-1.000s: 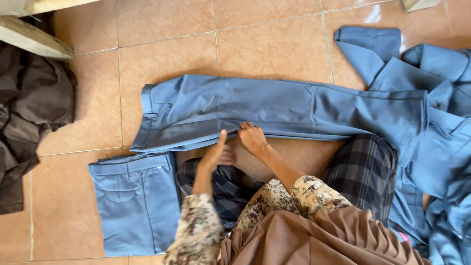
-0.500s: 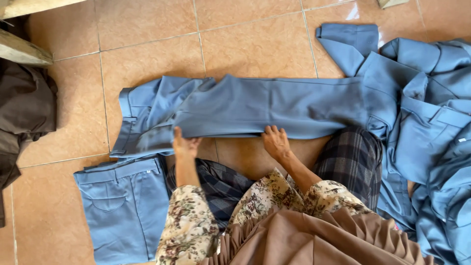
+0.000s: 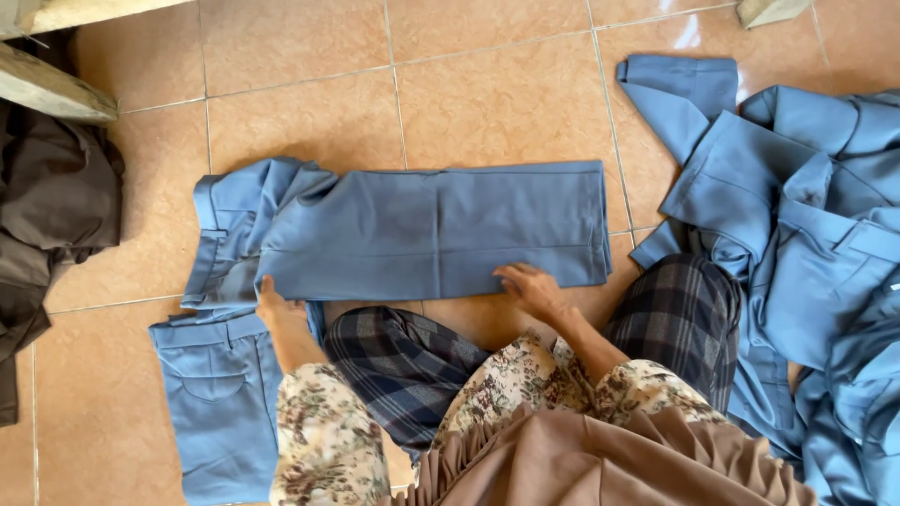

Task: The person sits on a tiled floor and folds multiple pairs of blue trousers by hand. Each pair is laid flat, folded lengthwise, then folded into a compact rectangle and placed into a growing stack.

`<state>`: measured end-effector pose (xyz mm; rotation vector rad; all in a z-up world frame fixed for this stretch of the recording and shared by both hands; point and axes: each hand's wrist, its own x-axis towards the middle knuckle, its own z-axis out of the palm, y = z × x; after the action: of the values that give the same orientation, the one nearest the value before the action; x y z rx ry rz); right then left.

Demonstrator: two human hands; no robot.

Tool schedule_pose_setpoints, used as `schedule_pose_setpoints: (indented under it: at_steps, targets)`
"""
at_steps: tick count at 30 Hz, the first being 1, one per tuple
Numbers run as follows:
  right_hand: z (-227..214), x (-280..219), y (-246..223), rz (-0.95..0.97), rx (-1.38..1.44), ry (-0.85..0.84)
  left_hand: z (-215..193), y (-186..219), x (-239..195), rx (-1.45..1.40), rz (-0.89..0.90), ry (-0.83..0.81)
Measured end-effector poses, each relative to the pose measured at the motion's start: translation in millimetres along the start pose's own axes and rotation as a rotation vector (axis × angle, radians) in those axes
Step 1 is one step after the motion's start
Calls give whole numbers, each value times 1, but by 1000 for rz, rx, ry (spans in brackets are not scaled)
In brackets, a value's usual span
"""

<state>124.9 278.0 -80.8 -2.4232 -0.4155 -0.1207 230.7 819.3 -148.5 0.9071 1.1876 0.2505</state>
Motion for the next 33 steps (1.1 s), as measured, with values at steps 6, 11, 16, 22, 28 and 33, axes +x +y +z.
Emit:
schedule_pose_setpoints:
  at_steps: [6,11,16,22,28,33]
  targets:
    - [-37,11,125,239,-385,276,50,-37,-187,152,493,127]
    - [-79,50,178,370,-467,82,124,-76,-210,431,1146,-117]
    - [-86,78,190,458,-484,-197,198,-108,-195,859,1122,-719]
    - [-65,75,250,533,-569,-180,257,-147,-151,1526,972,-677]
    - [-108,81,200,836,266,-2,278,-154,-118,1731,1001,-637]
    - [-79,56,236,896,732,299,276,-156,-92,1550,954,-620]
